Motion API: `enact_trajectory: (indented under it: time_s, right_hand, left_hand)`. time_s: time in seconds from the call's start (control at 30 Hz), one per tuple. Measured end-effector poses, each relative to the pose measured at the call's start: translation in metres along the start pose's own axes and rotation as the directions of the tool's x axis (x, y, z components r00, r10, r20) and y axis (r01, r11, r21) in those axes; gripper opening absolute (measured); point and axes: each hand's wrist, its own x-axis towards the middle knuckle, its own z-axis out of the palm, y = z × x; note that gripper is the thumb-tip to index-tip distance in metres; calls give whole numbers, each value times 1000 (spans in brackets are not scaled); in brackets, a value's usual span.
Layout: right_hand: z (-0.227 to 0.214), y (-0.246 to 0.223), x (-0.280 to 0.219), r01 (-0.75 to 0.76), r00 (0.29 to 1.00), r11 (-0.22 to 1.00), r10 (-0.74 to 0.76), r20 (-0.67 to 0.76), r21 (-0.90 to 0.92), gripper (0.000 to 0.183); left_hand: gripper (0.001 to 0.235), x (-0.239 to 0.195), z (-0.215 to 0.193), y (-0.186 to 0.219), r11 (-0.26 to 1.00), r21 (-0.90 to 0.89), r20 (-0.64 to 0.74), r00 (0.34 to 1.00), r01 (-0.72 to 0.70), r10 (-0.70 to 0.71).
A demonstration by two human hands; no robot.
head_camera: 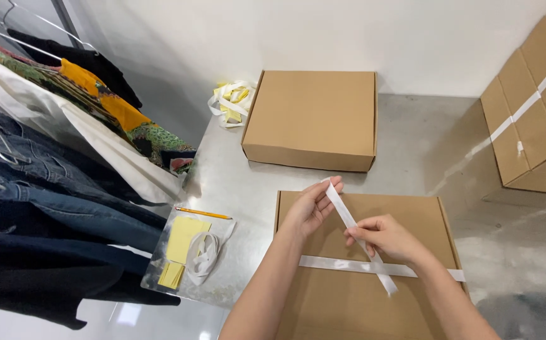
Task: The person places a folded brown garment into a plastic bag and puts it into a cardboard box. They close the box, tie it with a white ribbon, and stack it with other boxes. Later, they open a box, remove a brown garment, and hang it on a green hanger on a clothing rack.
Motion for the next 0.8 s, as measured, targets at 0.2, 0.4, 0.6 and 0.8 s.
enact_trajectory:
  time_s: [0.2,0.4,0.6,0.8]
  right_hand:
    - [28,-23,-4,-29,988,1000,27,-152,-12,21]
    - [46,-5,5,-12,976,1000,15,-216,13,29]
    - [59,46,-3,78,901,992,-26,-433,103,26]
    - [45,113,-84,-3,451,939,-306,-839,-344,27]
  left_hand:
    - [33,11,-40,74,981,8,28,980,-196,196]
    - [42,-32,-86,151,875,296,-196,873,-382,447]
    - [107,-50,-115,103,812,579,-171,963,-72,207]
    - [129,-72,-111,17,849,526,-19,998,-44,64]
